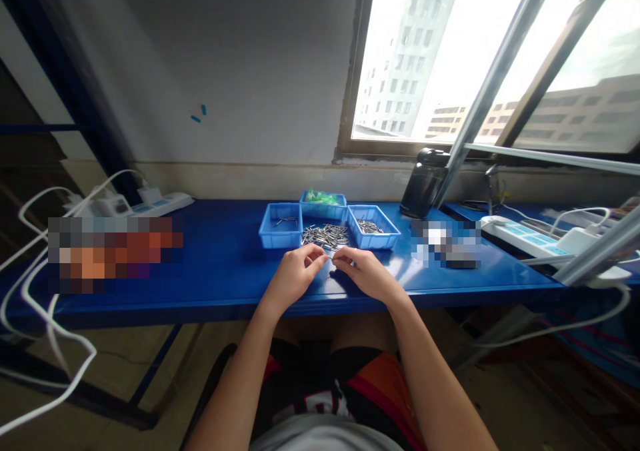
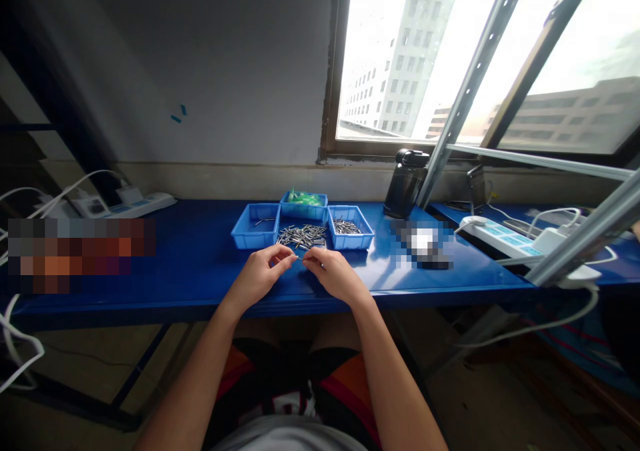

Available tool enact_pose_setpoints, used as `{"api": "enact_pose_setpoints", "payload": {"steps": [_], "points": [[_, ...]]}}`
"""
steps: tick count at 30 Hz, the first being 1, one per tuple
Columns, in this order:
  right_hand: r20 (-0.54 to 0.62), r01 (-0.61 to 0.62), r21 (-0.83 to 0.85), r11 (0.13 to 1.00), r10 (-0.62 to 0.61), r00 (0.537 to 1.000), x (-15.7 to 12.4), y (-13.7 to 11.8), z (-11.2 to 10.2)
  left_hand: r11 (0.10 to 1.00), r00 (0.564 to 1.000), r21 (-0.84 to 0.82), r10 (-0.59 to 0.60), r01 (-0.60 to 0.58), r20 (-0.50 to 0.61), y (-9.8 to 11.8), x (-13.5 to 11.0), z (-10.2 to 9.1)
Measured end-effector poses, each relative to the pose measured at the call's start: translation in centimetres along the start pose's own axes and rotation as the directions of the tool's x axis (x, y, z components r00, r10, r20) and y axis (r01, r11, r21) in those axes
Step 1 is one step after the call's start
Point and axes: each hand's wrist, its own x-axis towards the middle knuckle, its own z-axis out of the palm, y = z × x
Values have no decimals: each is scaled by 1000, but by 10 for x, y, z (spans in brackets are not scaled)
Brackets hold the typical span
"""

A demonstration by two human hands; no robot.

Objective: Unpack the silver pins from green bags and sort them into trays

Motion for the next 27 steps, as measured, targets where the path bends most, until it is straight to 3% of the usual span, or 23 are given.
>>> {"api": "enact_pose_setpoints", "payload": {"steps": [8, 10, 18, 22, 27], "points": [[2, -24, 16, 1000, 24, 1000, -1, 1, 1, 999, 972, -27, 42, -37, 231, 7, -4, -1], [-5, -26, 26, 999, 26, 1000, -1, 1, 1, 999, 974, -32, 47, -41, 221, 8, -5, -1], [-94, -49, 56, 997, 54, 994, 0, 2, 0, 999, 1000, 49, 20, -21, 11, -1, 0, 1], [-174, -41, 61, 997, 51, 983, -1, 1, -1, 977, 999, 211, 26, -29, 18, -7, 3, 3], [-168, -23, 58, 998, 32, 985, -2, -2, 0, 937, 995, 343, 32, -62, 91, -9, 2, 6]]}}
